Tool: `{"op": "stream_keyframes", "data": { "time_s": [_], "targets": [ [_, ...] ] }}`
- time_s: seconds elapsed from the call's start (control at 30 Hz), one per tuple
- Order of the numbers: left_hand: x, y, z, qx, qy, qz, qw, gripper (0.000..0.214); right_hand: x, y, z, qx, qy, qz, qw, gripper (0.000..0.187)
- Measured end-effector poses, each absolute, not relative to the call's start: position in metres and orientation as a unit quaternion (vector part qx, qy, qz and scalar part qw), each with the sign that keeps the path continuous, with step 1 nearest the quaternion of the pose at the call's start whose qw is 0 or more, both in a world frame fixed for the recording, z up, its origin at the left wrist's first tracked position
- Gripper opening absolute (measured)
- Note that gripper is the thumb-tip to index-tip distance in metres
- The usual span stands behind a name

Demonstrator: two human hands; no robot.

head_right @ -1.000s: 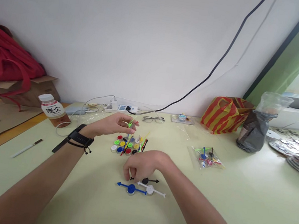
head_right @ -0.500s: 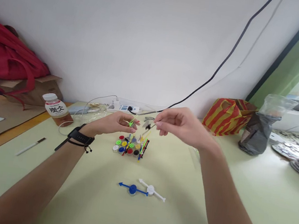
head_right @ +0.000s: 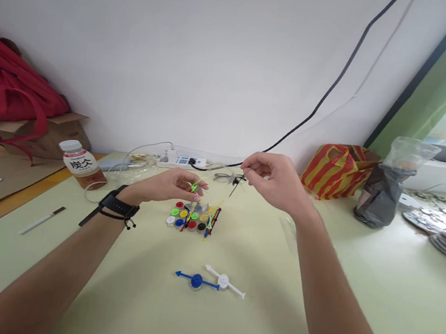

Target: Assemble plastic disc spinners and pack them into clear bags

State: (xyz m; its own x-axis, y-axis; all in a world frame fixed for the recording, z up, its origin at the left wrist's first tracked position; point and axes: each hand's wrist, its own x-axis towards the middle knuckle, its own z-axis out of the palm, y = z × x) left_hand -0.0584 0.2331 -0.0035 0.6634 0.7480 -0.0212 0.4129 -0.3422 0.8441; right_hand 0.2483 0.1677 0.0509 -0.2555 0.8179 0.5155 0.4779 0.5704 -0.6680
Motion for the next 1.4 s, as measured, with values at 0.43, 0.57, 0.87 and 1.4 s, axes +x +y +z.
{"op": "stream_keyframes", "data": {
  "time_s": [0.43, 0.57, 0.87, 1.4],
  "targets": [
    [-0.057, 0.231, 0.000, 0.796, 0.363, 0.183, 0.449, 0.051, 0.237, 0.167, 0.046, -0.395, -0.792, 0.109, 0.453, 0.012],
    [-0.055, 0.230, 0.000, 0.794, 0.363, 0.181, 0.452, 0.052, 0.228, 0.166, 0.043, -0.406, -0.824, 0.112, 0.380, 0.013],
    [-0.055, 0.226, 0.007, 0.802, 0.349, 0.194, 0.445, 0.052, 0.220, 0.164, 0.040, -0.434, -0.840, 0.089, 0.314, 0.015],
    [-0.055, 0.226, 0.008, 0.801, 0.354, 0.206, 0.437, 0.050, 0.229, 0.166, 0.042, -0.449, -0.844, 0.123, 0.265, 0.014]
  ]
}}
